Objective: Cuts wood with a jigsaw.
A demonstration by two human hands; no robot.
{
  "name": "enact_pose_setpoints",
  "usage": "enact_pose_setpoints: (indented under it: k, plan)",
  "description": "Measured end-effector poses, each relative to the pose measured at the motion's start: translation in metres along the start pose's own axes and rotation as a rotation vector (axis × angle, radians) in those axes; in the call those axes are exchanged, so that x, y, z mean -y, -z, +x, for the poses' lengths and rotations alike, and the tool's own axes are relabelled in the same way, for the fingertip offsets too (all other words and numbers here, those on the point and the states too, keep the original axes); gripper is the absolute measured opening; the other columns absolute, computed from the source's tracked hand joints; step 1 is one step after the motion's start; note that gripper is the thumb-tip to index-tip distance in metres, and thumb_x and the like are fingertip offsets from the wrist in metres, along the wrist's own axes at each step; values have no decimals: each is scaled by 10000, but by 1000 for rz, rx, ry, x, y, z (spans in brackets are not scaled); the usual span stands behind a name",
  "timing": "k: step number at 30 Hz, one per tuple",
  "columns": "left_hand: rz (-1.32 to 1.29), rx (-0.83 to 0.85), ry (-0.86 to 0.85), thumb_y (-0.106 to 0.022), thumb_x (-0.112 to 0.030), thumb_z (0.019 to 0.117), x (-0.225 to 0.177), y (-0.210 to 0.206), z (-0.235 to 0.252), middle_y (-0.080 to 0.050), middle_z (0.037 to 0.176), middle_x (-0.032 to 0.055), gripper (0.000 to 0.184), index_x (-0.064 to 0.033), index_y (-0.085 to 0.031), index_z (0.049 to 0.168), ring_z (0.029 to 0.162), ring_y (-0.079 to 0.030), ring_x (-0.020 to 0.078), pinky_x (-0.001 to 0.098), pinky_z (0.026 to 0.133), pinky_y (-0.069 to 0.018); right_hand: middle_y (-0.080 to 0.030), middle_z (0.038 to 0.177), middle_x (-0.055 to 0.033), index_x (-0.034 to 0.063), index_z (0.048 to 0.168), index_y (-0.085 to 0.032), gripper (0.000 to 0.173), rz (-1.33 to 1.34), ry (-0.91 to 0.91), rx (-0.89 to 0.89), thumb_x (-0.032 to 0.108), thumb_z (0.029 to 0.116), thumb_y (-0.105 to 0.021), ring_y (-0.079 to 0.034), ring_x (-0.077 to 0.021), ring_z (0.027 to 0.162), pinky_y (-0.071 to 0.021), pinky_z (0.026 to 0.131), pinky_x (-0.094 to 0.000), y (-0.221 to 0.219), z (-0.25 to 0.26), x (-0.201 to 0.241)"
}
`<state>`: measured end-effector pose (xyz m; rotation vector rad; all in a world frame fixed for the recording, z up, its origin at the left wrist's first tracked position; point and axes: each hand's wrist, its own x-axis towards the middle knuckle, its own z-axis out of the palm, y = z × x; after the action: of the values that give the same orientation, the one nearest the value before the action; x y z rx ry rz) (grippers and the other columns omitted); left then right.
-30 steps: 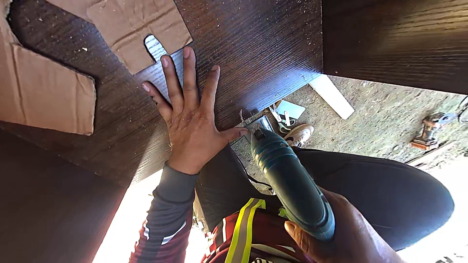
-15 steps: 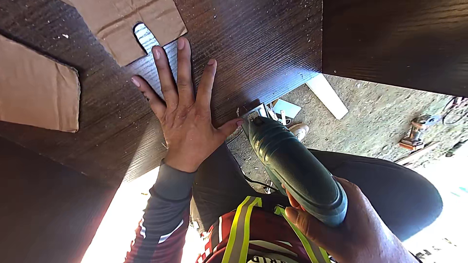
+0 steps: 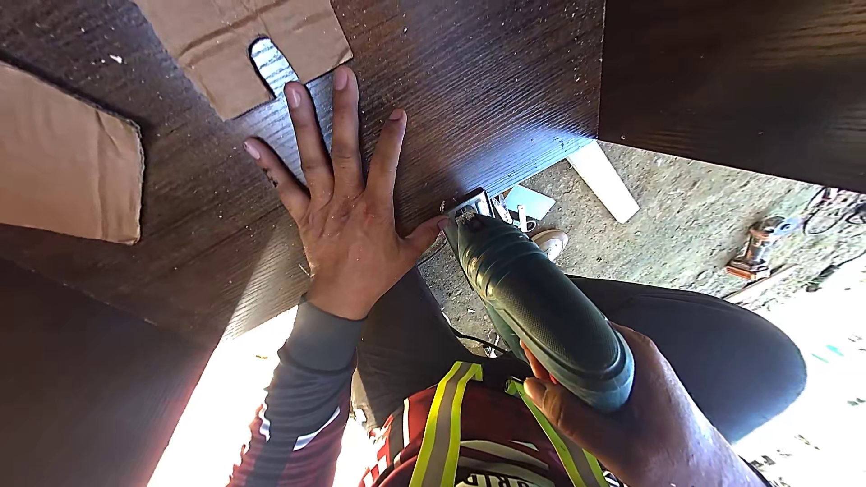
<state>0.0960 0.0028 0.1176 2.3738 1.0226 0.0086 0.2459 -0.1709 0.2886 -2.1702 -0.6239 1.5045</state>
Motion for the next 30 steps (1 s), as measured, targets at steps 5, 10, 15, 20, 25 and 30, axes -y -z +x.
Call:
enact_pose_setpoints:
  k: [5,10,15,20,25,30]
  plan:
    - [-3,-8,1,-618,-821,755,0,0,1,-74,1739,155,1070,-194,-403,1595,1583,43,461,793,1158,87,-710,872,52,76,1051,-652,339,-31,3,-13,242,781,-772,-671,39,796,-580,716,-140,-1,0,3]
    - [-8,-20,12,-632,-802,757,-1,-1,1,-97,1738,143,1038,-199,-432,1577,1586,27,453,788,1164,78,-715,856,50,80,1020,-660,309,-17,-27,-20,216,769,-777,-678,26,772,-587,697,-153,-3,0,5]
    - [-8,-35,11,-641,-795,759,-1,-2,1,-118,1734,150,1029,-200,-438,1574,1587,7,449,782,1172,72,-712,848,49,83,1015,-657,299,-7,-47,-14,211,772,-774,-678,22,768,-588,690,-157,-3,0,7]
    - [-12,-44,16,-661,-772,759,-2,-2,2,-137,1730,151,1015,-200,-443,1570,1587,-7,449,780,1172,70,-713,845,44,75,1009,-660,303,-8,-55,-20,205,763,-781,-677,21,763,-585,684,-154,-3,1,9]
    - [-18,-52,19,-666,-751,766,-2,-2,2,-145,1726,163,976,-202,-472,1549,1584,6,460,783,1166,84,-715,847,33,64,1010,-661,309,-13,-48,-22,198,758,-781,-678,22,771,-584,693,-150,-3,3,11]
    - [-18,-63,7,-644,-777,775,-1,-3,2,-167,1717,183,979,-195,-476,1544,1582,-15,466,781,1168,77,-716,851,29,55,1007,-661,317,-16,-59,-18,191,750,-787,-678,25,778,-582,707,-147,-2,3,13]
